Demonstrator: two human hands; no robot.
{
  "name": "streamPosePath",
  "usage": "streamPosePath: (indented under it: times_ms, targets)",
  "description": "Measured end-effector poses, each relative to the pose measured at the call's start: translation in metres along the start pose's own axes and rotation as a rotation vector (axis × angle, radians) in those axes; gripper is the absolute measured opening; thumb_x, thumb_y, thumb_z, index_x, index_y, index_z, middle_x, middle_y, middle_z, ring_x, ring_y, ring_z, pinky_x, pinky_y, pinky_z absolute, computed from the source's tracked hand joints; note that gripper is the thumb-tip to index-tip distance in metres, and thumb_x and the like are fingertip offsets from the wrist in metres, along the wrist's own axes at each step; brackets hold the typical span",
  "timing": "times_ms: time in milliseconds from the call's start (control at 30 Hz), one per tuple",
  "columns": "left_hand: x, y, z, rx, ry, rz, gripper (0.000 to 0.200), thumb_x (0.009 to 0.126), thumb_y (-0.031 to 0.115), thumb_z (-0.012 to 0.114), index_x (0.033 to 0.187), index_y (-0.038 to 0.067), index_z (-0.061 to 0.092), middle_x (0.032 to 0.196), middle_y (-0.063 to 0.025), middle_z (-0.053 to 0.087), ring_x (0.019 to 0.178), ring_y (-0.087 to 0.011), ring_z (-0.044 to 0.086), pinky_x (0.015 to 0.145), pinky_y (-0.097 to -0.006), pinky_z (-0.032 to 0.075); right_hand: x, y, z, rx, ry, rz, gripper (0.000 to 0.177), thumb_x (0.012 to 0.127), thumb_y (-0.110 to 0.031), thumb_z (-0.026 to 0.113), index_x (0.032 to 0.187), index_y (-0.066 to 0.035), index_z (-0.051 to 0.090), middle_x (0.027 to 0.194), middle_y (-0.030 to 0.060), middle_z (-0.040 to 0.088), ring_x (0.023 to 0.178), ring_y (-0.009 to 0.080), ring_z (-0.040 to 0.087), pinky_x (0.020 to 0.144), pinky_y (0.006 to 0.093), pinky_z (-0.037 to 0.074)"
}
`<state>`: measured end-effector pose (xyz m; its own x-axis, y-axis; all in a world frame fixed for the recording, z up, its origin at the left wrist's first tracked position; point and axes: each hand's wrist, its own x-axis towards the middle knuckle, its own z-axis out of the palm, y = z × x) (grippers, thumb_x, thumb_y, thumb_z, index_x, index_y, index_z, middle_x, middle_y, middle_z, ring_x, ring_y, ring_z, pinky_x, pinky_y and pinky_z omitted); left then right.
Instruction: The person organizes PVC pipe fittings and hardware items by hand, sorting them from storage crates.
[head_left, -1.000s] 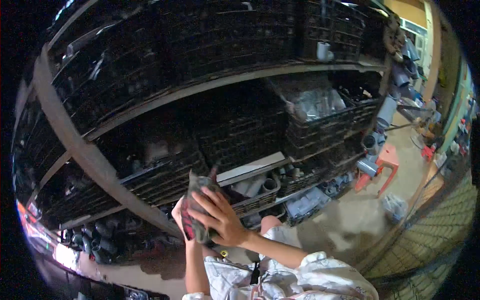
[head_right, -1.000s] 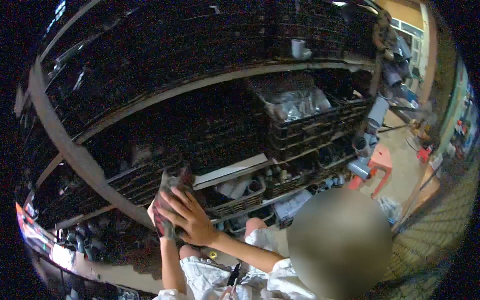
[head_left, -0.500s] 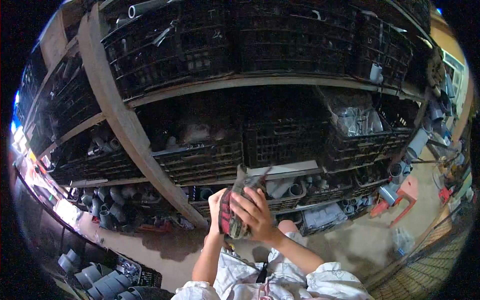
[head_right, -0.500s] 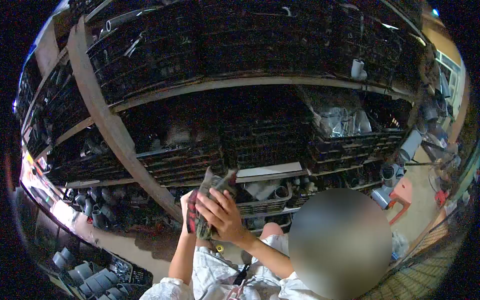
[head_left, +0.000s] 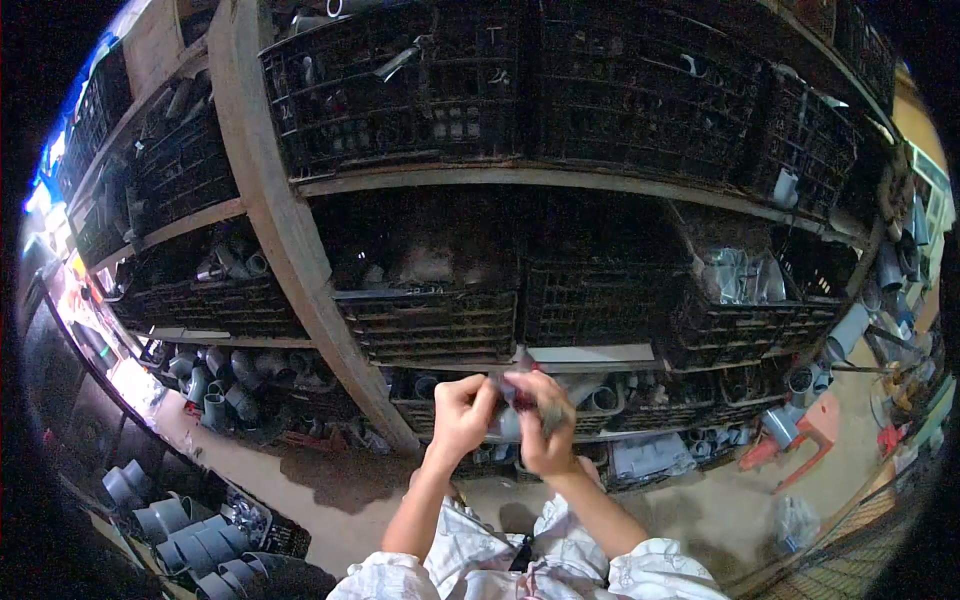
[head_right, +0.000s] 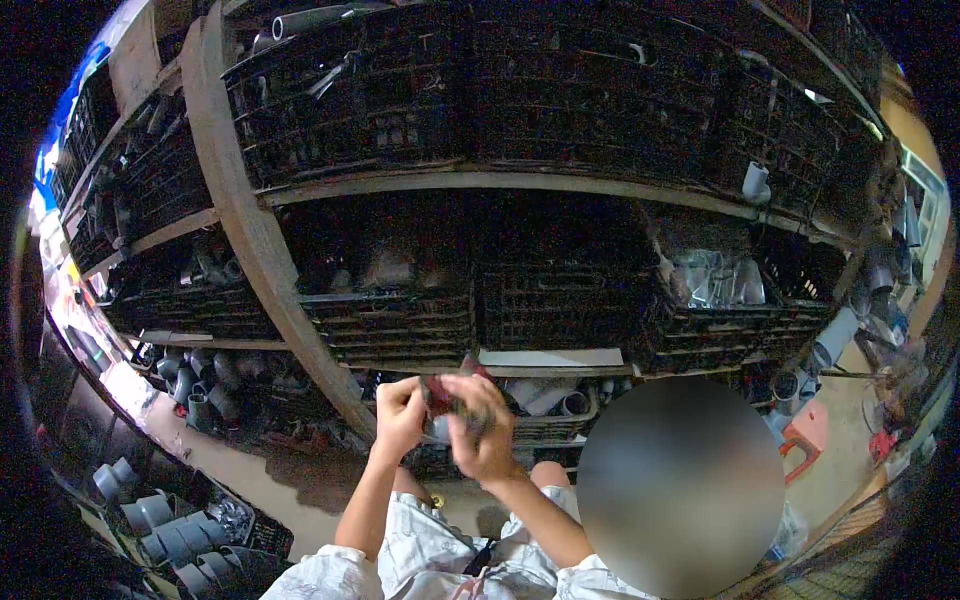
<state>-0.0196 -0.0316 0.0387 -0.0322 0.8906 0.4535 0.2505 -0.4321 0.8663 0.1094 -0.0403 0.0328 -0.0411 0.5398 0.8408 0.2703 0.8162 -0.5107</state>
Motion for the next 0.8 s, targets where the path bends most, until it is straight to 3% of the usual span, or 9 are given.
streamPosePath:
  times_ms: [67,133,167,200,300,400,467,600,800]
  targets:
    - [0.001,-0.009,0.008,-0.428,0.063,-0.137,0.024,0.082,0.017,0.048,0.068,-0.001,0.055,0.060,0.0029,0.052,0.056,-0.0029,0.044,0.047,-0.0202,0.035,-0.020,0.020,0.001,-0.367,-0.053,-0.411,0.029,0.076,-0.023,0.050,0.100,-0.008,0.055,0.107,0.0069,0.053,0.099,0.0262,0.049,0.088,0.0377,0.036]
    - [-0.005,-0.030,0.013,-0.582,-0.202,-0.198,0.023,0.084,0.020,0.046,0.079,0.000,0.057,0.070,0.0027,0.054,0.062,-0.0035,0.048,0.054,-0.0188,0.039,-0.017,0.019,0.000,-0.458,-0.060,-0.541,0.023,0.076,-0.022,0.048,0.092,-0.009,0.058,0.098,0.0090,0.057,0.095,0.0277,0.052,0.085,0.0433,0.038]
    - [-0.020,-0.035,0.024,-1.062,0.003,-0.603,0.022,0.084,0.018,0.044,0.087,0.001,0.057,0.075,0.0009,0.056,0.065,-0.0052,0.050,0.058,-0.0205,0.043,-0.010,0.018,-0.003,-0.406,-0.108,-0.477,0.025,0.077,-0.026,0.049,0.092,-0.009,0.058,0.097,0.0091,0.057,0.094,0.0274,0.052,0.083,0.0424,0.039]
    - [-0.017,-0.045,0.026,-0.743,-0.139,-0.381,0.023,0.084,0.017,0.043,0.089,-0.001,0.057,0.077,0.0004,0.057,0.066,-0.0067,0.051,0.059,-0.0224,0.044,0.000,0.018,-0.006,-0.349,-0.144,-0.415,0.027,0.077,-0.029,0.049,0.091,-0.008,0.058,0.097,0.0091,0.057,0.094,0.0272,0.053,0.081,0.0416,0.040]
    - [-0.016,-0.047,0.031,-0.336,0.015,-0.079,0.020,0.081,0.013,0.043,0.083,-0.002,0.056,0.065,-0.0037,0.057,0.063,-0.0063,0.049,0.054,-0.0253,0.042,0.006,0.025,-0.007,-0.026,-0.120,-0.125,0.037,0.077,-0.040,0.049,0.086,-0.004,0.056,0.085,0.0123,0.058,0.079,0.0288,0.056,0.072,0.0371,0.044]
    - [-0.015,-0.022,0.021,0.053,-0.012,0.228,0.012,0.072,0.009,0.049,0.075,0.000,0.056,0.057,-0.0164,0.050,0.048,-0.0242,0.053,0.047,-0.0315,0.040,0.004,0.023,-0.009,0.036,-0.126,0.054,0.034,0.079,-0.036,0.048,0.081,-0.002,0.055,0.078,0.0145,0.056,0.073,0.0313,0.055,0.068,0.0352,0.043]
    - [-0.010,-0.017,0.011,0.300,-0.032,0.486,0.007,0.068,0.010,0.053,0.065,0.004,0.055,0.053,-0.0122,0.050,0.046,-0.0278,0.050,0.045,-0.0344,0.039,0.001,0.020,-0.008,0.037,-0.132,0.137,0.033,0.079,-0.034,0.047,0.080,-0.001,0.054,0.076,0.0151,0.056,0.071,0.0326,0.055,0.066,0.0345,0.043]
    - [-0.005,-0.012,0.007,0.355,-0.017,0.465,0.010,0.067,0.011,0.055,0.060,0.004,0.054,0.049,-0.0116,0.048,0.045,-0.0270,0.049,0.043,-0.0336,0.037,-0.009,0.020,-0.004,-0.016,-0.077,0.222,0.025,0.080,-0.022,0.047,0.076,0.002,0.054,0.067,0.0187,0.054,0.063,0.0334,0.054,0.057,0.0348,0.041]
    - [-0.004,-0.017,0.012,-0.003,0.129,0.080,0.022,0.076,0.010,0.054,0.056,-0.002,0.053,0.047,-0.0070,0.047,0.041,-0.0107,0.041,0.040,-0.0252,0.029,-0.027,0.026,0.014,0.406,0.018,0.550,0.020,0.084,-0.016,0.045,0.088,0.000,0.056,0.078,0.0068,0.059,0.073,0.0137,0.054,0.067,0.0300,0.041]
